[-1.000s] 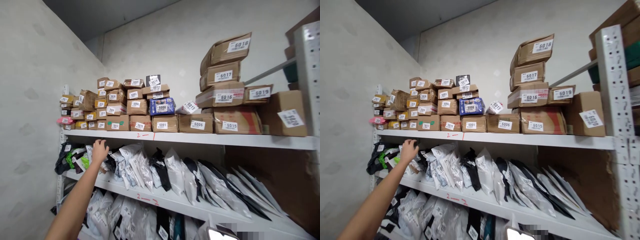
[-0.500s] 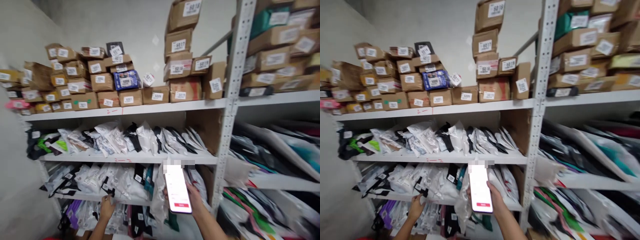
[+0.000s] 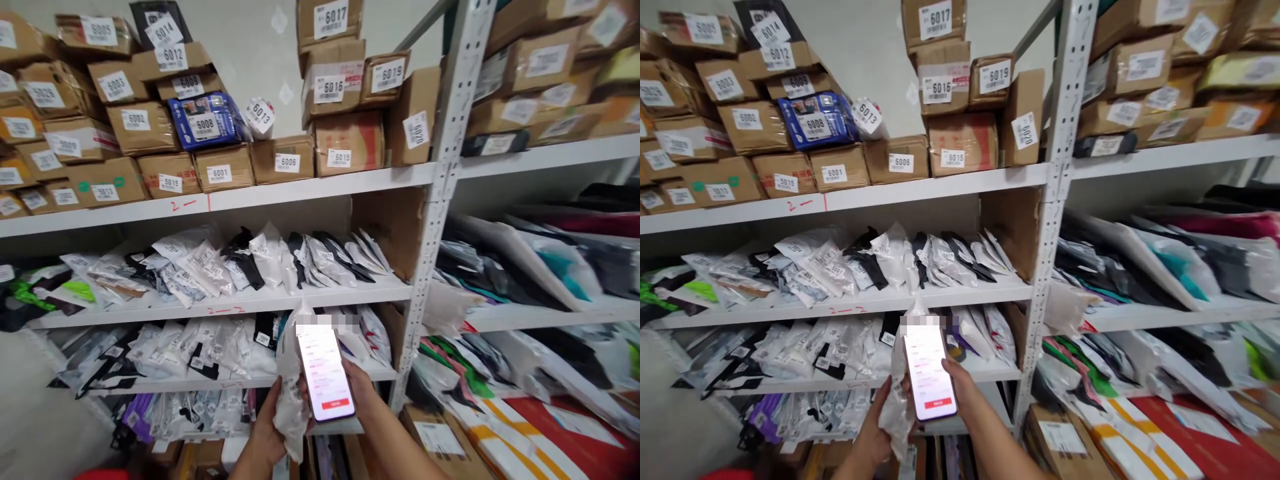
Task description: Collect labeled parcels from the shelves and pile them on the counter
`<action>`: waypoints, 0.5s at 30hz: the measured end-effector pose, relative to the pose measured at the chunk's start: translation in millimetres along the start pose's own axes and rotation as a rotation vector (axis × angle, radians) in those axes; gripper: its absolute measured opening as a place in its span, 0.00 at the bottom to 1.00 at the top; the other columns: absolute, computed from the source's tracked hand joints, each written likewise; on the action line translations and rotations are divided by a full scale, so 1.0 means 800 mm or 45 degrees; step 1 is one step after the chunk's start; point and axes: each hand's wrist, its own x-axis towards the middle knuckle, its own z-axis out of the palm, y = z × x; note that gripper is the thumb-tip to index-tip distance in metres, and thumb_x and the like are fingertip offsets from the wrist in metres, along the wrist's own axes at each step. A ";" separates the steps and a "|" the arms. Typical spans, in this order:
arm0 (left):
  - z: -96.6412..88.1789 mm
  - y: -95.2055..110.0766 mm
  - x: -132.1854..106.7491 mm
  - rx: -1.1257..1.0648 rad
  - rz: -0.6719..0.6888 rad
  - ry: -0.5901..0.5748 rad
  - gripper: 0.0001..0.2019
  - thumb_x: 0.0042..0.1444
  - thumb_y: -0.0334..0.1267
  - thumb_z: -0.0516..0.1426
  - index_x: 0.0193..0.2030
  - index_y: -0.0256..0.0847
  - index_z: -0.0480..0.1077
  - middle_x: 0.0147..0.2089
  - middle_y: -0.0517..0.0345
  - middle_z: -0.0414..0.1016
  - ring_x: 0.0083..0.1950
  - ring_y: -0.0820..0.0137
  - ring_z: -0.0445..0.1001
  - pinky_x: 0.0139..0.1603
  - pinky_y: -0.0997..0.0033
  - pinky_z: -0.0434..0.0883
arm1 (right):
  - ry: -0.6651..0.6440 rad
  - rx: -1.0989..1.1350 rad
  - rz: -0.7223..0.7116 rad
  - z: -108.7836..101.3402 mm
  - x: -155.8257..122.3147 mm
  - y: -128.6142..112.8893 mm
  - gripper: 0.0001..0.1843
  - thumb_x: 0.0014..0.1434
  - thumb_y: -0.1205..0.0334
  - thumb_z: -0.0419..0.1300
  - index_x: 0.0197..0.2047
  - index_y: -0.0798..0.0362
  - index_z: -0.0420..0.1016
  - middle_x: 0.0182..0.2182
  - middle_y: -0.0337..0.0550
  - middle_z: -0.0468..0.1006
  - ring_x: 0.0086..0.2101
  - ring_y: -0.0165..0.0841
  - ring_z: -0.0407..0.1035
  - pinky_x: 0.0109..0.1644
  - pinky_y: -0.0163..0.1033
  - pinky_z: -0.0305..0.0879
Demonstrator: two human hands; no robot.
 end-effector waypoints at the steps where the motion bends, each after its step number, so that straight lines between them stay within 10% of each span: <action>1: 0.002 0.010 -0.001 0.034 0.025 0.012 0.25 0.42 0.56 0.68 0.40 0.38 0.76 0.39 0.48 0.80 0.45 0.52 0.79 0.48 0.55 0.74 | -0.042 0.007 -0.042 0.000 0.004 0.002 0.33 0.43 0.40 0.69 0.44 0.57 0.76 0.34 0.55 0.84 0.34 0.48 0.79 0.39 0.50 0.71; 6: 0.015 0.118 -0.024 0.290 0.535 0.401 0.37 0.35 0.49 0.72 0.53 0.40 0.68 0.44 0.48 0.81 0.49 0.52 0.78 0.44 0.61 0.75 | -0.182 -0.052 -0.106 0.005 0.037 0.003 0.31 0.47 0.40 0.68 0.47 0.54 0.76 0.36 0.54 0.84 0.35 0.45 0.79 0.37 0.46 0.72; 15: 0.090 0.463 -0.045 1.201 1.138 0.683 0.31 0.45 0.50 0.65 0.54 0.37 0.68 0.54 0.46 0.77 0.51 0.56 0.77 0.45 0.66 0.74 | 0.303 0.029 -0.095 0.063 0.140 -0.066 0.36 0.55 0.34 0.59 0.50 0.58 0.74 0.38 0.58 0.83 0.33 0.44 0.79 0.36 0.44 0.74</action>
